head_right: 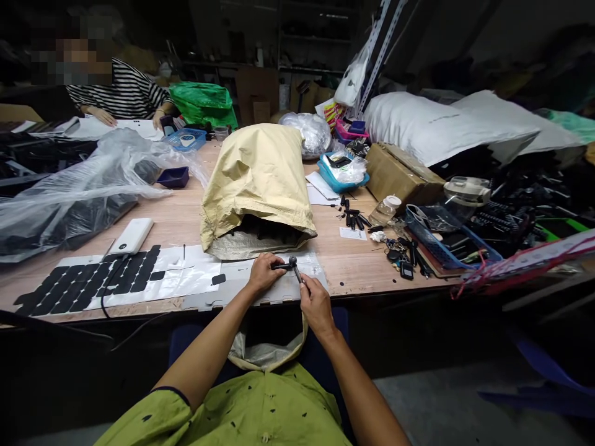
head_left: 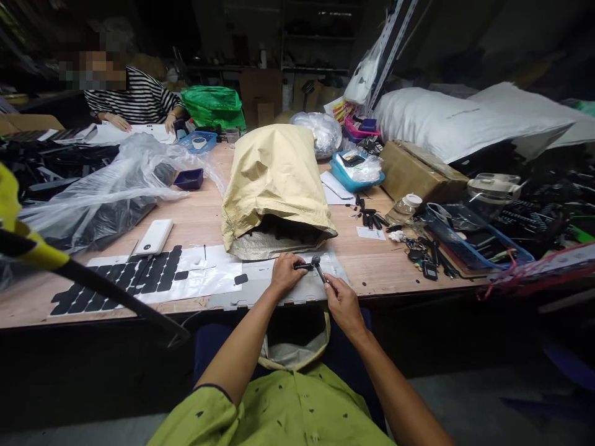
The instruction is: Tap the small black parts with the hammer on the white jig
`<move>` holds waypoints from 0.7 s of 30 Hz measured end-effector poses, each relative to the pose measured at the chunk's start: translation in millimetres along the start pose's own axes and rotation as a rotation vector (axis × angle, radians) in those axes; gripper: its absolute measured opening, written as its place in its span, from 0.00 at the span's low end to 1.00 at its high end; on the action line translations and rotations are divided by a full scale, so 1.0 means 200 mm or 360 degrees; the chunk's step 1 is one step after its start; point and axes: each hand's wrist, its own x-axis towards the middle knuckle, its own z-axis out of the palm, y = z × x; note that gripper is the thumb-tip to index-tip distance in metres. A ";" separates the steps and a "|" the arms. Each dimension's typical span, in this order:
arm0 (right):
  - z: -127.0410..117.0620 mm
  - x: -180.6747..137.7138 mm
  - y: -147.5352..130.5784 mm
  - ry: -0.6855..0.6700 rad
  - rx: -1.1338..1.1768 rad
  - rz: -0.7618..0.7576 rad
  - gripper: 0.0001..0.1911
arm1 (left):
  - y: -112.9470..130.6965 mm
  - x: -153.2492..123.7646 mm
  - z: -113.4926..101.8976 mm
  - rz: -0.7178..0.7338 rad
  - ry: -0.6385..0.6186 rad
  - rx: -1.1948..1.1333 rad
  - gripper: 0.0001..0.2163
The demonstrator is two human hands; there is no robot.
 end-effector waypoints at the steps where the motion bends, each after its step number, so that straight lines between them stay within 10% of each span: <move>1: 0.00 0.00 -0.01 0.0009 0.0013 -0.0002 0.19 | 0.00 0.00 0.01 0.0001 0.0006 -0.0002 0.07; 11: 0.04 0.02 0.04 -0.0065 0.0052 0.0060 0.19 | 0.00 -0.01 0.04 -0.0057 0.0070 -0.0076 0.19; 21: -0.24 0.24 0.31 0.0168 -0.1137 0.0450 0.17 | 0.05 -0.02 0.03 0.0029 -0.0075 0.0054 0.09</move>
